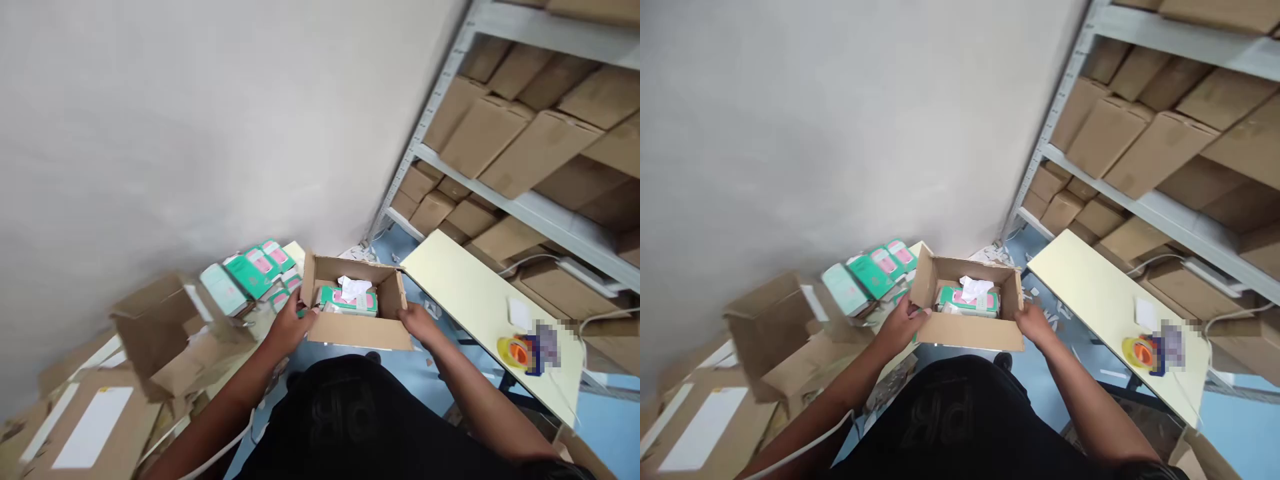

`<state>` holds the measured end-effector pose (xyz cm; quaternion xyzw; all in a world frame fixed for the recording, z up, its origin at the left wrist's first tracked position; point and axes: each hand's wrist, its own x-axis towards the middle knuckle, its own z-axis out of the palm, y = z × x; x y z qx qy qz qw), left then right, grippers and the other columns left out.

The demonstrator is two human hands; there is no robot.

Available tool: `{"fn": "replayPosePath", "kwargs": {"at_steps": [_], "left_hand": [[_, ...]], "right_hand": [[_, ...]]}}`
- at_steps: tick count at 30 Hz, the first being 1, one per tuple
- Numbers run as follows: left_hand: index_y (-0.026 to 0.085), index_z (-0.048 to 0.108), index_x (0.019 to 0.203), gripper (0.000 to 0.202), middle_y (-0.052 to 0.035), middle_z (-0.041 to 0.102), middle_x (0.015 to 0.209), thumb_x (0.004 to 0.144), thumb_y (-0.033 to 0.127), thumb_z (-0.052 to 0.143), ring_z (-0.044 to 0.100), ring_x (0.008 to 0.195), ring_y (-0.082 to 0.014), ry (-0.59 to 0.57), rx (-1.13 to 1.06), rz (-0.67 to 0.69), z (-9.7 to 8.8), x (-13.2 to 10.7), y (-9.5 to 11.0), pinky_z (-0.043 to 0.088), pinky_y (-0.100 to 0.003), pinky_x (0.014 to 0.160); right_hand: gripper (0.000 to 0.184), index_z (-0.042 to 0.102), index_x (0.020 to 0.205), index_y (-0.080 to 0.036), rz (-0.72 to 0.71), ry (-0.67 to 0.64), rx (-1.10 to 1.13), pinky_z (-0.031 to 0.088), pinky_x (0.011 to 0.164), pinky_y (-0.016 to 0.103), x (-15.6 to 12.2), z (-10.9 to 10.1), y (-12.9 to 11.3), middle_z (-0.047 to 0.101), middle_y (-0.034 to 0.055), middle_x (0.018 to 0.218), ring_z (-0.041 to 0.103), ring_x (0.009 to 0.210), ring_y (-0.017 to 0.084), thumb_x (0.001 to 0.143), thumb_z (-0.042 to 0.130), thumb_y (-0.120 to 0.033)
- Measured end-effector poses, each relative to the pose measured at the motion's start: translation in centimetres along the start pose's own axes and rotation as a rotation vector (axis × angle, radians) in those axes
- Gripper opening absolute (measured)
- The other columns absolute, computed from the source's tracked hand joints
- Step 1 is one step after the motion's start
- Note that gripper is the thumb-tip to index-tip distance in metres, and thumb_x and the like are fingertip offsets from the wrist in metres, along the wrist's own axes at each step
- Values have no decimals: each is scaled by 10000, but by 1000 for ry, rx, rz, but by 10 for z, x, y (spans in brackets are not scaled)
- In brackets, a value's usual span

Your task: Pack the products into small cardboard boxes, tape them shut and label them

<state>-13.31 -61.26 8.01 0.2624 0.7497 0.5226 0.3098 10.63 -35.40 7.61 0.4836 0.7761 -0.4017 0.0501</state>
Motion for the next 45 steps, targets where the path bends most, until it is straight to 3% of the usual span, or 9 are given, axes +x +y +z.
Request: {"fn": "replayPosePath", "kwargs": {"at_steps": [6, 14, 20, 25, 30, 33, 38, 42, 45], "left_hand": [[174, 669, 1239, 556, -88, 772, 1146, 856, 570, 597, 675, 1178, -333, -150, 145, -28, 121, 64, 36, 570, -413, 936], [167, 654, 1266, 484, -108, 726, 1281, 886, 455, 571, 677, 1199, -285, -374, 253, 13, 293, 150, 86, 548, -383, 995], [175, 584, 1391, 488, -107, 688, 1352, 952, 365, 488, 646, 1249, -272, -543, 448, 170, 384, 215, 107, 499, -377, 1051], [158, 458, 1513, 586, -135, 634, 1425, 958, 339, 503, 596, 1317, -277, -658, 514, 241, 437, 269, 119, 452, -386, 1104], [190, 521, 1462, 533, -126, 672, 1374, 942, 307, 540, 602, 1307, -293, -798, 516, 237, 470, 320, 128, 465, -392, 1096], [183, 521, 1450, 543, -135, 633, 1408, 920, 294, 557, 585, 1319, -290, -895, 487, 341, 480, 347, 134, 455, -409, 1118], [174, 355, 1544, 815, -173, 365, 1588, 818, 340, 686, 412, 1454, -303, -963, 338, 661, 493, 382, 153, 444, -441, 1136], [203, 435, 1475, 658, -153, 471, 1458, 875, 387, 634, 590, 1237, -252, -982, 372, 681, 516, 401, 179, 530, -381, 978], [197, 413, 1476, 770, -130, 589, 1313, 805, 409, 725, 664, 1045, -230, -896, 621, 602, 541, 410, 203, 529, -337, 877]], "right_hand": [[205, 677, 840, -167, 76, 106, 61, 365, 627, 267, 22, -70, 97, 725, 73, 837, 635, 788, 208, 875, 516, -288], [242, 680, 882, -154, 240, 266, 141, 407, 687, 264, 37, -162, 227, 737, 114, 916, 659, 859, 224, 899, 494, -308], [344, 692, 1087, -117, 412, 333, 164, 451, 777, 298, 58, -193, 277, 731, 193, 1118, 674, 1025, 283, 901, 501, -333], [438, 638, 1220, -140, 398, 415, 502, 497, 806, 298, 87, -206, 296, 731, 136, 1140, 673, 1012, 254, 840, 481, -290], [608, 545, 1372, -171, 424, 515, 757, 522, 755, 298, 117, -210, 303, 726, 88, 1115, 681, 912, 233, 782, 482, -302], [686, 473, 1459, -176, 520, 584, 728, 527, 778, 306, 127, -212, 301, 698, 104, 1186, 679, 953, 240, 798, 516, -359], [773, 436, 1500, -149, 684, 847, 553, 497, 968, 340, 129, -225, 297, 555, 156, 1401, 588, 1205, 283, 810, 575, -470], [783, 450, 1490, -156, 666, 979, 459, 457, 1063, 367, 123, -240, 300, 504, 160, 1442, 535, 1281, 300, 805, 594, -508], [774, 443, 1494, -171, 549, 967, 444, 461, 1070, 388, 121, -251, 302, 518, 155, 1443, 541, 1280, 296, 800, 612, -470]]}}
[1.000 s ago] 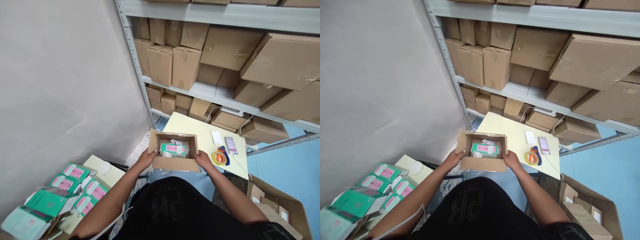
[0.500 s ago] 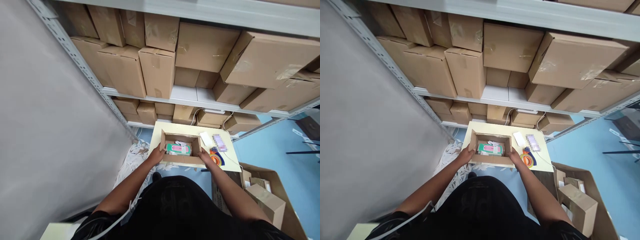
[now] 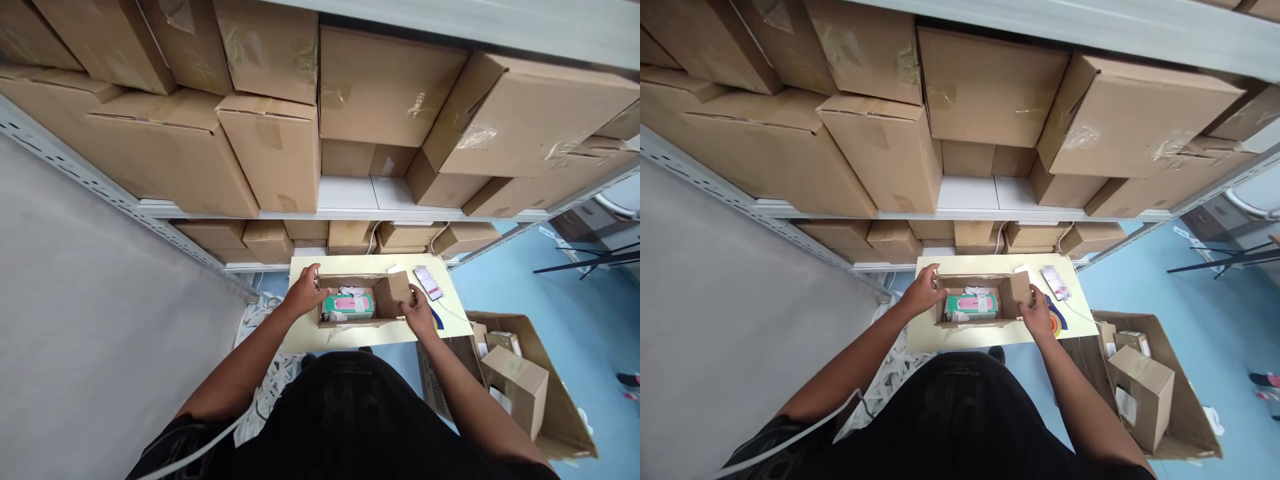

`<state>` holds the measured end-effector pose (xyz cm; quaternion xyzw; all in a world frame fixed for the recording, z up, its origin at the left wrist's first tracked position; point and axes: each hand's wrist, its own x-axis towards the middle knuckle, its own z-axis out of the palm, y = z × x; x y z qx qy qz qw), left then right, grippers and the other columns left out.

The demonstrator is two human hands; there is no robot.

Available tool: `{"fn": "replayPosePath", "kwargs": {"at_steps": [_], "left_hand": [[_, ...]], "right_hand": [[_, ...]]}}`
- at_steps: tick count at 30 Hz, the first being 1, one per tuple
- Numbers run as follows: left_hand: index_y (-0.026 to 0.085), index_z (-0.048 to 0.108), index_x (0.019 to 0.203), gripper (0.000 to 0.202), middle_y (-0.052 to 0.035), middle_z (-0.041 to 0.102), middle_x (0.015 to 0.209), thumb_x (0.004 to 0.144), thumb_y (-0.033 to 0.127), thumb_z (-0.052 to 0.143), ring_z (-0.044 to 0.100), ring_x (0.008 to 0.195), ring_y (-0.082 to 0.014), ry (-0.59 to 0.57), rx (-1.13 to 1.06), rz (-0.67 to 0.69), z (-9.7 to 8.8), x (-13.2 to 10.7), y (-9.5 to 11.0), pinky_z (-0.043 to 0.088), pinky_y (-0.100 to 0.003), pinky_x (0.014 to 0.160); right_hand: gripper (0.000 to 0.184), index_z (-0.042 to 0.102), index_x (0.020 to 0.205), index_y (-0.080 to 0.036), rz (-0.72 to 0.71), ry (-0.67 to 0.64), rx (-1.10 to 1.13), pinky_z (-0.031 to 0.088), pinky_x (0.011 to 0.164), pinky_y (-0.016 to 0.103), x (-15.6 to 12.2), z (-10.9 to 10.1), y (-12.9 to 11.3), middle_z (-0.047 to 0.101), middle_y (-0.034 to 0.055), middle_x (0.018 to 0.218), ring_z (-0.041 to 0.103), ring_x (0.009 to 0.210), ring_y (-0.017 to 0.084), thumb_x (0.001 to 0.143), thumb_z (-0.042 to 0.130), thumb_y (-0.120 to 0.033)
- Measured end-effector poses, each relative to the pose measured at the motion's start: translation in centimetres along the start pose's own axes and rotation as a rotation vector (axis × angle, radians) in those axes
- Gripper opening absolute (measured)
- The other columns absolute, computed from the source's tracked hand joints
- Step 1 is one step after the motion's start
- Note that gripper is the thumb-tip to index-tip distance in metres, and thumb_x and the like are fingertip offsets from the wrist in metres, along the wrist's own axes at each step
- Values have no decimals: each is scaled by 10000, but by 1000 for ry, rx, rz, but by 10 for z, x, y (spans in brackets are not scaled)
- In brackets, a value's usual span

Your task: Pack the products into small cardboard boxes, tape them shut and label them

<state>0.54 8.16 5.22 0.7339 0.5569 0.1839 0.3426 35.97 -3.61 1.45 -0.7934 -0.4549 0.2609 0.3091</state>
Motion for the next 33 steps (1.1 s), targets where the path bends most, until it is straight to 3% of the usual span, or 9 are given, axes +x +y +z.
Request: {"fn": "replayPosePath", "kwargs": {"at_steps": [2, 4, 8, 12, 16, 19, 21, 25, 33], "left_hand": [[199, 459, 1426, 757, -116, 667, 1197, 771, 431, 759, 678, 1015, -254, -59, 156, -108, -4, 18, 12, 512, -332, 850], [199, 558, 1292, 589, -125, 714, 1102, 802, 483, 720, 687, 1013, -287, -94, 298, -201, -6, 34, 23, 500, -340, 828], [193, 638, 1088, 431, -177, 736, 1097, 868, 562, 611, 688, 1062, -334, -51, 437, -342, -1, 55, 39, 492, -361, 825], [196, 629, 1165, 499, -177, 744, 1125, 883, 603, 575, 686, 1102, -352, -2, 391, -426, 7, 65, 39, 496, -370, 828], [207, 580, 1293, 644, -151, 757, 1080, 894, 708, 521, 708, 1054, -337, 30, 242, -414, 19, 60, 29, 507, -372, 821], [224, 579, 1269, 646, -96, 764, 992, 903, 749, 489, 740, 870, -259, 15, -26, -382, 30, 51, 20, 527, -335, 766], [233, 590, 1207, 589, -59, 757, 951, 905, 732, 508, 735, 769, -210, -9, -233, -367, 35, 44, 13, 538, -305, 713], [219, 625, 1099, 567, -55, 737, 1009, 894, 736, 516, 733, 887, -220, -44, -486, -311, 35, 34, 0, 560, -291, 673], [212, 732, 1227, 429, -68, 621, 1022, 984, 505, 532, 628, 959, -208, 179, -41, 48, 46, -5, -18, 524, -355, 924]], "right_hand": [[747, 442, 1494, -186, -75, -41, 16, 464, 1070, 402, 3, -2, -4, 534, 145, 1436, 549, 1273, 289, 808, 614, -425], [706, 457, 1485, -197, -167, -73, 22, 458, 1083, 413, 4, -3, -8, 549, 135, 1424, 555, 1265, 281, 823, 613, -384], [634, 474, 1484, -194, -284, -178, 102, 507, 1032, 416, 4, -5, -10, 619, 132, 1336, 628, 1139, 257, 900, 601, -406], [552, 491, 1495, -210, -455, -396, 282, 510, 1054, 457, 4, -11, 3, 644, 141, 1365, 638, 1205, 273, 1016, 461, -482], [655, 436, 1555, -233, -743, -544, 196, 419, 1150, 542, 4, -15, 17, 550, 145, 1506, 505, 1396, 323, 1011, 429, -597], [703, 431, 1559, -237, -847, -487, 32, 435, 1125, 560, 4, -7, 19, 582, 155, 1466, 534, 1355, 337, 966, 536, -600], [616, 484, 1515, -242, -816, -387, -16, 460, 1093, 547, 7, 4, 16, 634, 149, 1386, 573, 1292, 323, 975, 560, -528], [499, 554, 1382, -199, -644, -159, -11, 494, 1023, 524, 19, 31, 7, 631, 149, 1241, 571, 1184, 309, 964, 590, -469], [441, 517, 1202, -174, -586, 106, -126, 466, 998, 564, 23, 64, 9, 510, 160, 1193, 471, 1164, 333, 881, 664, -438]]}}
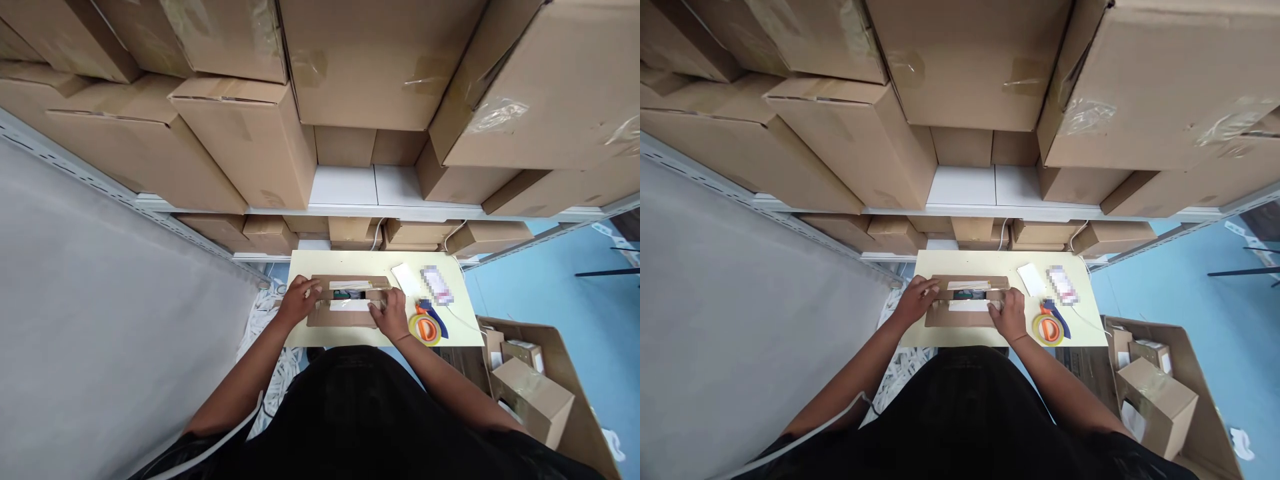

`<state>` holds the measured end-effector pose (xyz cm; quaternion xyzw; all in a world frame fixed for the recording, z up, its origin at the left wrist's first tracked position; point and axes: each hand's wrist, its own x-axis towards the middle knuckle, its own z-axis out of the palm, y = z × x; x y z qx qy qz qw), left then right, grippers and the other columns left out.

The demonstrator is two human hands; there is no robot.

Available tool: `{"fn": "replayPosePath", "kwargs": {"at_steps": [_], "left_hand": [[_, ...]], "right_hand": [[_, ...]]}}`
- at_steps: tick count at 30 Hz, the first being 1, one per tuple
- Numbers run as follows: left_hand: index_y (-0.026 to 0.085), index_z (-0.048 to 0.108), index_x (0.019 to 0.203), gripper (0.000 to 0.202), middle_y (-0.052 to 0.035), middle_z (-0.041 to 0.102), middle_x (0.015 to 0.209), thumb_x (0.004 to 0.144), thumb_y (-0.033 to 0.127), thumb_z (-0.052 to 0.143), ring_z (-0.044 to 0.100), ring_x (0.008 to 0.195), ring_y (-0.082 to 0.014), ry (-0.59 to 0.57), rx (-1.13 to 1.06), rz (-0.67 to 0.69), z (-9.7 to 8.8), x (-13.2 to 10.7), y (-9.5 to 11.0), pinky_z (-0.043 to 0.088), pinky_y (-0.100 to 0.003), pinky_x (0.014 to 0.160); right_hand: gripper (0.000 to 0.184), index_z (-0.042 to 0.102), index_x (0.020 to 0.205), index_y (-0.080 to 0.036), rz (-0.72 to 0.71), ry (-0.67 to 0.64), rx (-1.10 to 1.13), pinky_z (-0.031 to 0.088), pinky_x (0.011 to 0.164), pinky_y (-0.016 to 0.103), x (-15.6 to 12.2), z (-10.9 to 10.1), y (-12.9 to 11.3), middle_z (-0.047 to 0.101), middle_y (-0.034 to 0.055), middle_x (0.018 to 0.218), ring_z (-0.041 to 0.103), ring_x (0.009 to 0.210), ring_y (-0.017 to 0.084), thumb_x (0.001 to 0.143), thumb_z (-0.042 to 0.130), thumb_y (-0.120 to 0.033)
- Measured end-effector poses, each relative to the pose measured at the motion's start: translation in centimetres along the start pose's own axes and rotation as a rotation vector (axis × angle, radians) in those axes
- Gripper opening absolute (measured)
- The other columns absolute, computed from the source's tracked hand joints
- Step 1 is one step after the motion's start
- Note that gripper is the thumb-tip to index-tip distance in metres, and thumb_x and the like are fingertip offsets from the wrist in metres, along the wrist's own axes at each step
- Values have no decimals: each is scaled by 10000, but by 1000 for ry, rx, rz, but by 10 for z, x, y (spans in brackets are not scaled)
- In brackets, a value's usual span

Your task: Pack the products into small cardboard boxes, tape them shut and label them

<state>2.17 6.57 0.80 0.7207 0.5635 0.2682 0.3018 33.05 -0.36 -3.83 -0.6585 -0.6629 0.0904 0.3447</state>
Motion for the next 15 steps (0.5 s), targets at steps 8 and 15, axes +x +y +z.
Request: {"fn": "replayPosePath", "kwargs": {"at_steps": [8, 15], "left_hand": [[202, 759, 1120, 308, -129, 627, 1095, 936, 153, 517, 579, 1033, -287, -53, 521, 136, 21, -20, 7, 466, -430, 953], [128, 737, 985, 235, -161, 650, 1017, 922, 162, 513, 625, 948, -299, -275, 657, 96, 16, -2, 43, 491, -399, 802]], "right_hand": [[127, 549, 1034, -223, 75, -102, 64, 498, 942, 438, -10, -41, 26, 589, 90, 1055, 575, 1037, 260, 924, 489, -243], [581, 502, 1372, -139, 754, -445, -493, 481, 973, 487, -37, -91, 131, 537, 212, 1349, 530, 1253, 381, 850, 586, -380]]}}
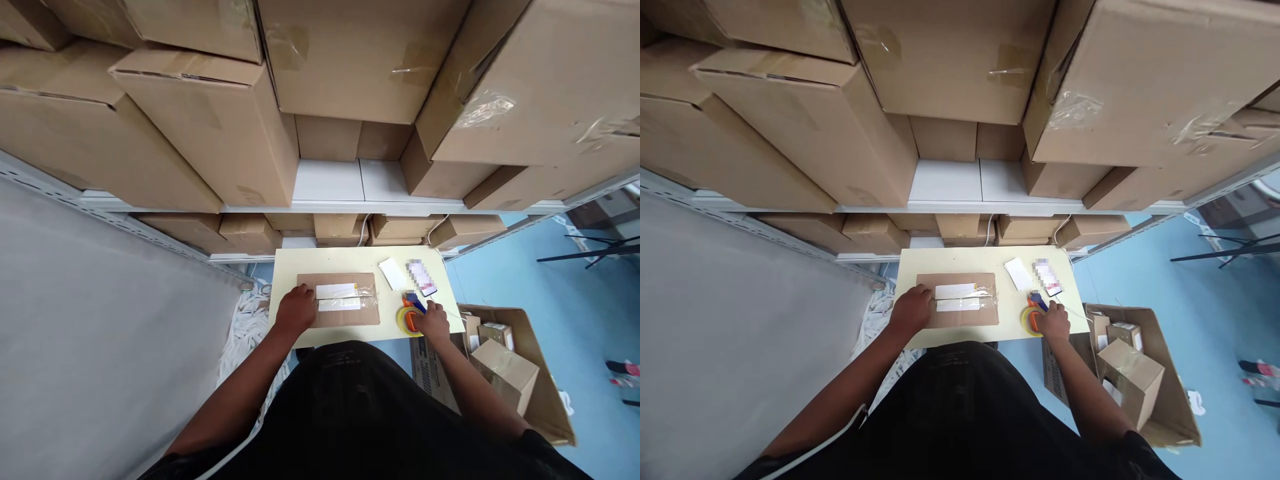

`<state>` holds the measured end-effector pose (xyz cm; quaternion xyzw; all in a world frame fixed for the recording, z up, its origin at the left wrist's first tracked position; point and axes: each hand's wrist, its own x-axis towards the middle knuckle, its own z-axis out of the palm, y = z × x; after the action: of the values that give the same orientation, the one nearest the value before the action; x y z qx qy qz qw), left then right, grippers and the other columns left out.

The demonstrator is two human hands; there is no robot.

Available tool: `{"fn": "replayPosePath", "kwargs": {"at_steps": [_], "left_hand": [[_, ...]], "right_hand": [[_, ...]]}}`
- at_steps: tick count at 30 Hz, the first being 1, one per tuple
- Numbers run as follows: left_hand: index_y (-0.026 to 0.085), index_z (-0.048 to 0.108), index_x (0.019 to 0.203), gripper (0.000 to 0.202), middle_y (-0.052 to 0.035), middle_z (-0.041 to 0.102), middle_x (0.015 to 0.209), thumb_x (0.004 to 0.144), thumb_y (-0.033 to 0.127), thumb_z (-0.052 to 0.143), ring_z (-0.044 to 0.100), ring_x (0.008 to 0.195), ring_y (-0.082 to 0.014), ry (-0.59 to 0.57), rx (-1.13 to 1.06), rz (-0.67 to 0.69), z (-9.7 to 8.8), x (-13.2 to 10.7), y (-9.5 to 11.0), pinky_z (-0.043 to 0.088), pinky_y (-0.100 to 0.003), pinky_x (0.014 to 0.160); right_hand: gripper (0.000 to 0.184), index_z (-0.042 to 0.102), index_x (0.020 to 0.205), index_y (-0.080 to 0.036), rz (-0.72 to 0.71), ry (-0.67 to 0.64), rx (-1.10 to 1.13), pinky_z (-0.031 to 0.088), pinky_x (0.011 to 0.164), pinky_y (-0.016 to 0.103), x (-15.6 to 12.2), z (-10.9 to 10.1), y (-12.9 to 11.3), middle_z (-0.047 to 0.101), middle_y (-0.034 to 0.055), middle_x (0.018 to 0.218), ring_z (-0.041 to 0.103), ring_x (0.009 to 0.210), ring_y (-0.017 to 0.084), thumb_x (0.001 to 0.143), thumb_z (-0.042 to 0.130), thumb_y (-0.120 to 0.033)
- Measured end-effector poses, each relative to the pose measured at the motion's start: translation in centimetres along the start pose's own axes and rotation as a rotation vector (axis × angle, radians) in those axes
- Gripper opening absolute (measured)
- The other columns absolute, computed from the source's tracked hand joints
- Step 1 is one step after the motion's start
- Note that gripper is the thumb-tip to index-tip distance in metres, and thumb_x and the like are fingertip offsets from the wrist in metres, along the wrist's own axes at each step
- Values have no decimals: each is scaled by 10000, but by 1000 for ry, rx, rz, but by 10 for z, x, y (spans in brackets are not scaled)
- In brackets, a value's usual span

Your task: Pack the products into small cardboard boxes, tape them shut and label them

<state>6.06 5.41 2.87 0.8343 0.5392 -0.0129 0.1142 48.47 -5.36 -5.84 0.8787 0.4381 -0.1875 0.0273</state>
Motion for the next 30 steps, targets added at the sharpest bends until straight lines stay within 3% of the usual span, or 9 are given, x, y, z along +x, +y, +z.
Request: {"fn": "replayPosePath", "kwargs": {"at_steps": [3, 7, 9, 13, 15, 19, 23, 27, 30], "left_hand": [[120, 720, 1010, 269, -166, 639, 1013, 978, 281, 506, 615, 974, -307, -9, 32, 19, -6, 3, 8, 485, -405, 824], [143, 692, 1068, 230, -166, 627, 1059, 979, 272, 525, 571, 1068, -342, 44, 63, 86, -2, 1, 19, 453, -465, 911], [159, 686, 1068, 229, -163, 623, 1064, 975, 180, 477, 572, 1067, -340, 49, 55, 101, 4, -2, 28, 446, -479, 922], [163, 668, 1127, 341, -146, 620, 1123, 896, 35, 451, 639, 901, -262, -82, -73, 57, 18, -3, 44, 496, -395, 801], [164, 665, 1142, 336, -134, 621, 1155, 890, 59, 470, 659, 881, -241, -68, -194, -17, 23, -1, 45, 517, -374, 788], [200, 698, 1077, 250, -86, 681, 1116, 897, 189, 525, 674, 969, -231, 38, -583, -149, 24, 4, 33, 537, -374, 901], [198, 702, 973, 203, -62, 732, 1016, 843, 345, 648, 713, 920, -224, -130, -1202, -407, 13, 7, 20, 567, -349, 832], [165, 692, 966, 408, -101, 736, 1063, 807, 539, 722, 717, 957, -220, -226, -1698, -530, 0, 6, 15, 558, -347, 869], [146, 686, 974, 562, -110, 730, 990, 858, 691, 607, 706, 947, -206, -200, -1819, -507, -6, 2, 16, 545, -339, 881]], "right_hand": [[651, 493, 1394, -143, 76, -189, -17, 509, 924, 446, 23, 14, 18, 566, 205, 1324, 586, 1215, 365, 832, 615, -448], [483, 580, 1267, -170, 71, -254, 13, 517, 830, 359, 42, 30, 19, 647, 165, 1209, 665, 1089, 304, 834, 622, -380], [415, 601, 1216, -169, 58, -231, 15, 507, 788, 343, 45, 33, 18, 666, 162, 1184, 676, 1053, 297, 842, 615, -350], [311, 617, 1110, -163, -13, -200, 7, 472, 724, 314, 40, 30, 20, 691, 142, 1101, 682, 977, 268, 863, 596, -350], [275, 612, 1061, -164, -56, -144, 16, 458, 711, 305, 33, 23, 20, 698, 123, 1039, 678, 935, 253, 862, 594, -353], [316, 592, 1087, -182, -123, 21, 185, 473, 717, 308, 13, -9, 9, 702, 82, 963, 667, 855, 235, 815, 609, -340], [497, 538, 1256, -199, -226, 71, 417, 516, 708, 330, -10, -59, -30, 709, 52, 952, 662, 785, 232, 787, 608, -346], [651, 452, 1438, -211, -691, 89, 409, 524, 929, 411, -35, -104, -98, 632, 111, 1278, 629, 1109, 273, 804, 583, -275], [727, 430, 1504, -234, -978, 120, 206, 477, 1011, 476, -57, -121, -154, 593, 119, 1276, 565, 1171, 309, 796, 588, -202]]}}
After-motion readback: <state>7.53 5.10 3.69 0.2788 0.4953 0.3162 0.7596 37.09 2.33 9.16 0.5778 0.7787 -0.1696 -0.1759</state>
